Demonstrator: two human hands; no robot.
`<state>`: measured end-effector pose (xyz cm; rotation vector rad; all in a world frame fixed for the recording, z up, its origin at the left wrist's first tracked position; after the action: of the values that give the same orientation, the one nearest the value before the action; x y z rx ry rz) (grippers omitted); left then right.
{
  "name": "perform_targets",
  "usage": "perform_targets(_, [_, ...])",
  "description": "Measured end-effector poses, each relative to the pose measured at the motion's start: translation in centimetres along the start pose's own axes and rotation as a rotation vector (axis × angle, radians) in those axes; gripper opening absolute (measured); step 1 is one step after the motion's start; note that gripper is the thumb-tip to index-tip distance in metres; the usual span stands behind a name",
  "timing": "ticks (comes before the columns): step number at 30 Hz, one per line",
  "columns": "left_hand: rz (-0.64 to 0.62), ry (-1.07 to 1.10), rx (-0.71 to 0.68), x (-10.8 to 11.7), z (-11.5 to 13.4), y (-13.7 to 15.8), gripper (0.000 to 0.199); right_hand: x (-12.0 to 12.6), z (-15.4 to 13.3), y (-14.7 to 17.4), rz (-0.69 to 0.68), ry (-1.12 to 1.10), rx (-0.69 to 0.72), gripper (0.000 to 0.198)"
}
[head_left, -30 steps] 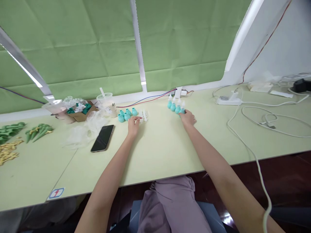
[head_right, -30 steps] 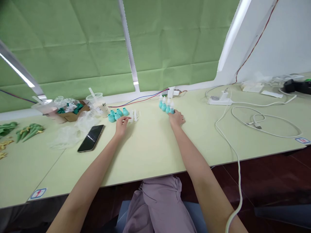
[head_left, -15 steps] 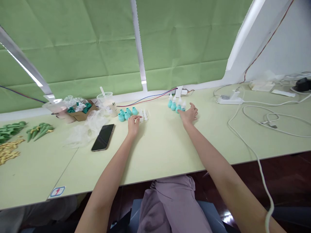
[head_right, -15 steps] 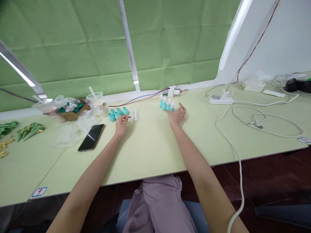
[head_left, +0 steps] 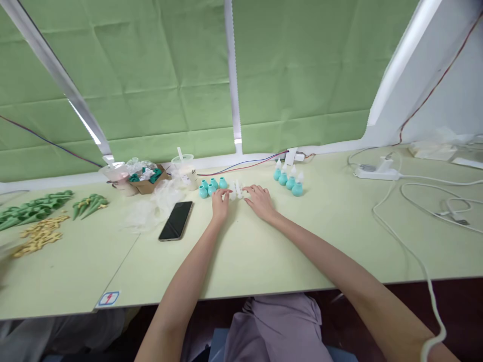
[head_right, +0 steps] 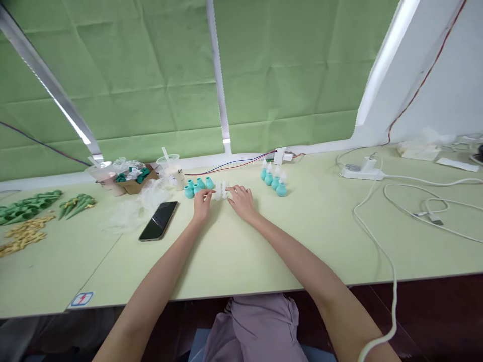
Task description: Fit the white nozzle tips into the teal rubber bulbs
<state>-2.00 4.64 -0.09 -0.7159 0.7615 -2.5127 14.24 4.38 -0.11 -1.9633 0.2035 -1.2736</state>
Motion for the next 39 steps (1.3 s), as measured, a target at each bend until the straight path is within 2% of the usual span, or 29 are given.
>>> perform_targets(4, [0.005,0.004,-0.004,-0.1,0.1,0.0,0.026,-0.9,0.6,-2.0,-0.016,-0.037,0.009,0.032])
perform_targets(7, [0.011,0.002,-0.020,-0.1,0.1,0.0,0.026,-1.5,1.0,-2.8,-0.032,-0.064,0.007,0.022])
perform_targets(10, [0.004,-0.015,-0.024,-0.2,0.1,0.0,0.025,-2.2,1.4,-3.0,-0.036,-0.106,-0.011,0.014])
perform_targets(20, [-0.035,-0.064,-0.056,-0.7,0.3,0.3,0.025,-2.6,1.4,-2.6,-0.006,-0.246,-0.091,0.007])
perform_targets(23, [-0.027,-0.075,-0.047,-0.4,0.5,0.3,0.025,-2.8,1.9,-2.6,0.016,-0.472,-0.219,0.004])
perform_targets(27, [-0.004,-0.081,-0.060,-0.1,0.8,0.3,0.026,-3.1,2.8,-2.8,0.020,-1.002,-0.522,0.014])
perform_targets(29, [-0.027,-0.069,-0.082,-0.3,1.2,0.4,0.025,-2.9,2.8,-2.9,-0.008,-1.192,-0.606,0.019])
perform_targets(33, [-0.051,0.018,-0.056,-0.7,1.6,0.6,0.023,-2.3,2.1,-2.7,-0.101,-1.295,-0.607,0.023])
perform_targets(36, [-0.003,0.115,0.026,-0.6,1.4,0.4,0.023,-2.6,1.6,-2.5,-0.149,-1.322,-0.534,0.023])
perform_targets(39, [-0.008,0.188,0.099,-0.7,1.0,0.1,0.024,-3.4,1.6,-2.4,-0.160,-1.329,-0.481,0.024])
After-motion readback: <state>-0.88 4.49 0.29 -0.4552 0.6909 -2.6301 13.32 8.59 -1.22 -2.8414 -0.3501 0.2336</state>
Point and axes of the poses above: each hand's wrist, its own y-axis away from the middle knuckle, its own x-axis out of the back of the hand, z = x × y, the point moved 4 cm from there along -y, towards the middle knuckle, and after that the axes turned 8 degrees about z, right-handed, at the moved point
